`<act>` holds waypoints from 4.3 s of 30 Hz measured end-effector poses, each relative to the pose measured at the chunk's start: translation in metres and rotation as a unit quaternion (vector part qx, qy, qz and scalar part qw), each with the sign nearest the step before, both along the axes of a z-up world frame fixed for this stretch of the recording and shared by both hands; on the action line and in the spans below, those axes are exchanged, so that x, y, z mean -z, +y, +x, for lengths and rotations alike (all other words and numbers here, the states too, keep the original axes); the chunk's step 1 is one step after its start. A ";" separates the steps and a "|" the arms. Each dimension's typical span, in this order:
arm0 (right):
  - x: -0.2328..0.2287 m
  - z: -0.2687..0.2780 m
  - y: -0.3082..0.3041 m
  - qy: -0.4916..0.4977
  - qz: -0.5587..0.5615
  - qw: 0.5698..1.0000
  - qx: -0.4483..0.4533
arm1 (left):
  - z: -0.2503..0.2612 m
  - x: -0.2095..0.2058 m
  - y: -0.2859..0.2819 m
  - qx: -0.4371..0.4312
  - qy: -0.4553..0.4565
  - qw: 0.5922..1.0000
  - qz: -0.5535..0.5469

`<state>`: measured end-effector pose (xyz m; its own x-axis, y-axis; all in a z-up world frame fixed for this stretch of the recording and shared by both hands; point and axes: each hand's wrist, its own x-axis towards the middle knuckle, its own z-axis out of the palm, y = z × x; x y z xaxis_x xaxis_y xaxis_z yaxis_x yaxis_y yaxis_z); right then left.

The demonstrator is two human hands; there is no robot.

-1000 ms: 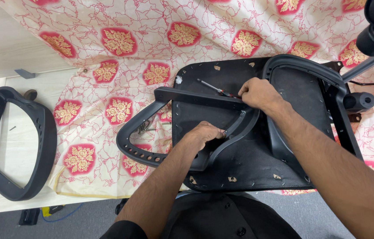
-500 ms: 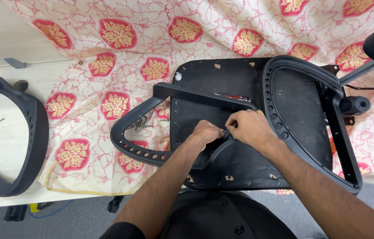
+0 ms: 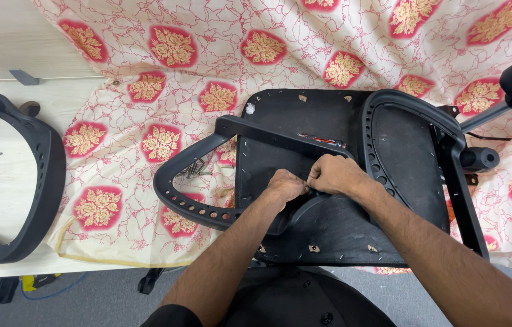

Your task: The person uses a screwdriver to fasten screws into a black plastic chair frame resting on an overturned chair seat. They insert screws, tighten them, and adjust the frame position to align holes. The person works on one side of the frame, securing it to the chair base.

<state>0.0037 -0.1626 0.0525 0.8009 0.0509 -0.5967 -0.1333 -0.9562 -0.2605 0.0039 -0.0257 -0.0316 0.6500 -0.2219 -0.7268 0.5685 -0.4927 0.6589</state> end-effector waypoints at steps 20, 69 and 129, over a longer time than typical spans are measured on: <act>0.005 0.019 0.008 0.041 -0.019 0.994 -0.101 | 0.000 0.003 0.020 0.033 0.005 0.998 -0.051; -0.005 0.002 0.004 -0.062 0.016 0.991 -0.121 | -0.006 0.021 0.005 0.006 -0.046 0.999 -0.020; 0.023 0.019 0.014 -0.157 0.152 0.976 0.008 | -0.016 0.020 0.085 -0.117 -0.261 0.958 0.029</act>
<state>0.0224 -0.1483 0.0293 0.9436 0.1739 -0.2819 -0.0154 -0.8271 -0.5619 -0.0117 0.0588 -0.0518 0.9555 0.0057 -0.2951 0.2678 -0.4370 0.8587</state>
